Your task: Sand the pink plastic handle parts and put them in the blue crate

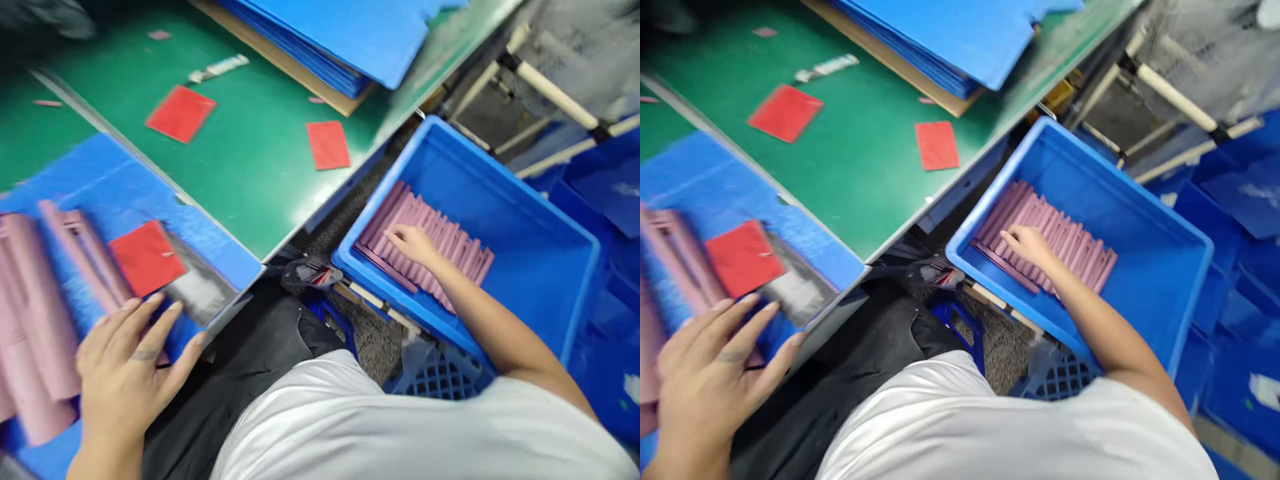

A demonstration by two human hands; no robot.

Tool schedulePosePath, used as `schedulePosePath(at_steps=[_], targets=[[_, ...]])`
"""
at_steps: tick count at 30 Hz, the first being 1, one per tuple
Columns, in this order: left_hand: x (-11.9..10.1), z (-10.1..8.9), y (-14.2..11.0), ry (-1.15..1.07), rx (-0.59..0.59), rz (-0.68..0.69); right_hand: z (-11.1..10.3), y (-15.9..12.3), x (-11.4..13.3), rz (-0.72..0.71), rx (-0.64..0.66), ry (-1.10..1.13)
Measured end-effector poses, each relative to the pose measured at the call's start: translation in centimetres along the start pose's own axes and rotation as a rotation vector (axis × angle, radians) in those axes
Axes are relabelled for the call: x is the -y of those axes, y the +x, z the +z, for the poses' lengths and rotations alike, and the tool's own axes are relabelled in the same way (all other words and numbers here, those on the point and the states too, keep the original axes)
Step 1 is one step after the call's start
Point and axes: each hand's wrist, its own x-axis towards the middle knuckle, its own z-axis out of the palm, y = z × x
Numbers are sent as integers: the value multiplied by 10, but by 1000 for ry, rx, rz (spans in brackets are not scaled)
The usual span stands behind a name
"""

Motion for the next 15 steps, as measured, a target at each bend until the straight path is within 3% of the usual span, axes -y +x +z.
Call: schedulePosePath(at_steps=[2, 4, 6, 8, 11, 15], targets=[[-12, -1, 4, 125, 14, 78, -37, -6, 12, -71, -201, 86], [-20, -2, 5, 170, 11, 57, -71, -12, 34, -160, -441, 320], [-21, 0, 4, 163, -12, 13, -95, -17, 68, -298, -521, 483], [-15, 4, 2, 126, -56, -31, -107, -19, 115, -490, -429, 517], [-12, 4, 1, 34, -150, -86, -106, -15, 194, -727, -138, 515], [-43, -12, 4, -156, -262, -244, -89, -2, 285, -739, 274, 506]])
